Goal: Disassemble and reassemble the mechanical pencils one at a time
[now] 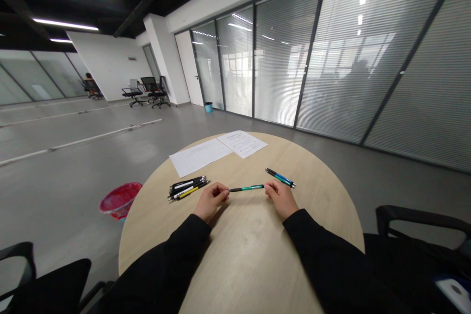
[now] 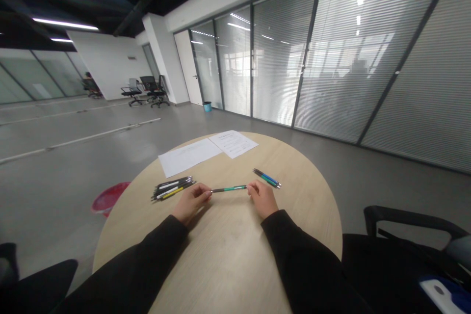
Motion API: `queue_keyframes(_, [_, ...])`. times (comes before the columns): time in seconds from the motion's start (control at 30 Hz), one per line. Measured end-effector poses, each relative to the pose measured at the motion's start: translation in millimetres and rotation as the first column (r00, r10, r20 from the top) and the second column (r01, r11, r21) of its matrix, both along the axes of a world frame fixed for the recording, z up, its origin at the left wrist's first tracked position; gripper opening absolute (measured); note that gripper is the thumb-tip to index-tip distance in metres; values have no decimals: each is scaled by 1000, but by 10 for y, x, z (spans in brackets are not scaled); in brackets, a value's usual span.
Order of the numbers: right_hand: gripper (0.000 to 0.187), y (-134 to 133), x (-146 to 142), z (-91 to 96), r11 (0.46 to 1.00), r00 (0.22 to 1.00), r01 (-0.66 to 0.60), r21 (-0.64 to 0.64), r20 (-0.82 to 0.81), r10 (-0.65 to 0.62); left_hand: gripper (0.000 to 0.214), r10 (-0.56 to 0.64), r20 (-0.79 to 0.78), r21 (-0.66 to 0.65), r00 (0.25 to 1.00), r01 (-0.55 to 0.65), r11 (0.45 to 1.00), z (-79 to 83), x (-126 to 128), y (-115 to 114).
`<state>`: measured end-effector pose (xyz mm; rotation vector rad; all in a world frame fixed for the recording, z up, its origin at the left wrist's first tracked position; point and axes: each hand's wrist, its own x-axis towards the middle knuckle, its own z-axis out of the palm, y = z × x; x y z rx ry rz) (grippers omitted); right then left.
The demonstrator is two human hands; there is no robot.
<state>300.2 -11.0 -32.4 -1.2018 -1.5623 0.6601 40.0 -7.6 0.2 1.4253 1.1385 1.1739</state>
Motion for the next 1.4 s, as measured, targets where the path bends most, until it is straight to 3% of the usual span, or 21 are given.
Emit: queue_keyframes(1.4, [28, 22, 19, 8, 1000, 999, 6, 23, 41, -7, 27, -13, 10, 2, 1000, 13, 1000, -9, -7, 14])
